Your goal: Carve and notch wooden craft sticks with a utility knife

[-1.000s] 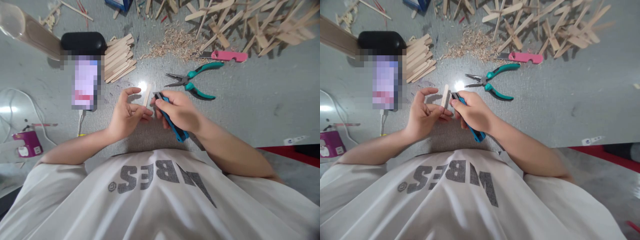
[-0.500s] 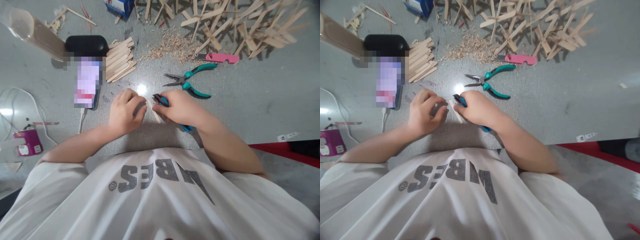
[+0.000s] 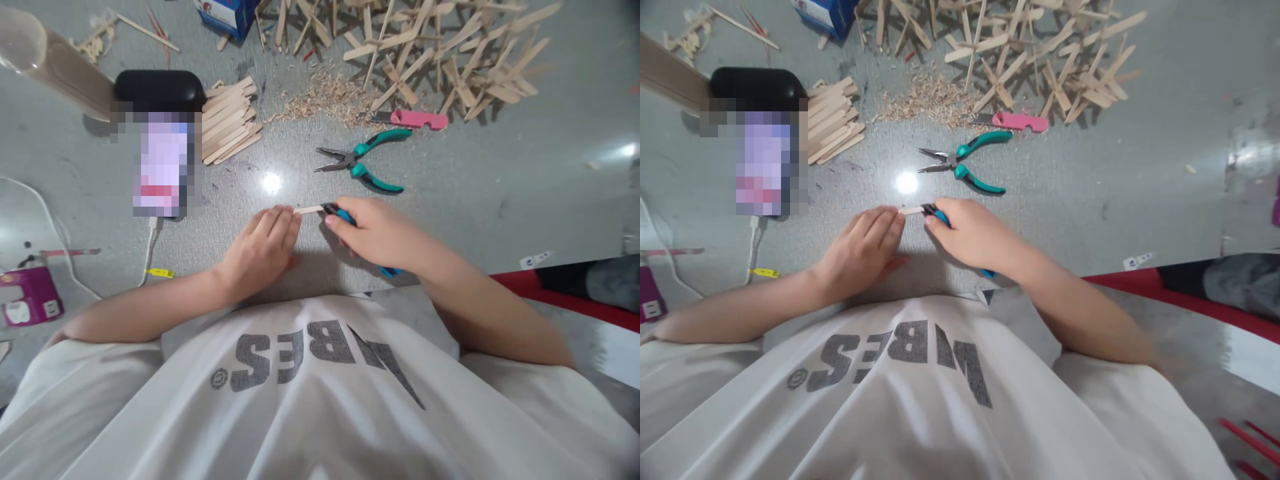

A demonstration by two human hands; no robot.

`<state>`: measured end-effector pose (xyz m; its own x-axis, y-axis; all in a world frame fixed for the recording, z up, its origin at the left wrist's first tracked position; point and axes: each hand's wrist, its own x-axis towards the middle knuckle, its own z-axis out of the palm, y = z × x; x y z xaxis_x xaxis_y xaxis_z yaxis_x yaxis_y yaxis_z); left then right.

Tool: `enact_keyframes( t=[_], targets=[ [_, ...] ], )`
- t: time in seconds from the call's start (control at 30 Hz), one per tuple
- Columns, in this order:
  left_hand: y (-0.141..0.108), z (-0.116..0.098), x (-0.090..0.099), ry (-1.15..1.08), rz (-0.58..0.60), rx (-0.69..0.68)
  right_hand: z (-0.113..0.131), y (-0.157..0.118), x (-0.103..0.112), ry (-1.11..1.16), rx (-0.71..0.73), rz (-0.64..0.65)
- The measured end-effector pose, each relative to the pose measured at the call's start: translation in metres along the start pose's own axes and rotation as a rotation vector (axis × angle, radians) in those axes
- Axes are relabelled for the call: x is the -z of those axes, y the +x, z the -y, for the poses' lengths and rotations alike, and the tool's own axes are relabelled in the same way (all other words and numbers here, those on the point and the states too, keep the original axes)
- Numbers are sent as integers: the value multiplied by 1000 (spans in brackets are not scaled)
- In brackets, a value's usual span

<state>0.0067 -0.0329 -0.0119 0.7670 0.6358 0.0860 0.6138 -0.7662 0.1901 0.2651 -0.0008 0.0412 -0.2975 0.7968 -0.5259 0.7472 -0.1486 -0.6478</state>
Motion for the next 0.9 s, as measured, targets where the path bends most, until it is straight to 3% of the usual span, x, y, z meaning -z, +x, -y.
enact_keyframes(
  t=[0.3, 0.47, 0.9],
  targets=[
    [-9, -15, -5, 52, -23, -6, 18, 12, -13, -336, -26, 83],
    [-7, -16, -2, 114, -106, -63, 26, 16, -8, -346, -28, 127],
    [-9, -17, -4, 127, -106, -70, 33, 21, -9, -444, -88, 175]
  ],
)
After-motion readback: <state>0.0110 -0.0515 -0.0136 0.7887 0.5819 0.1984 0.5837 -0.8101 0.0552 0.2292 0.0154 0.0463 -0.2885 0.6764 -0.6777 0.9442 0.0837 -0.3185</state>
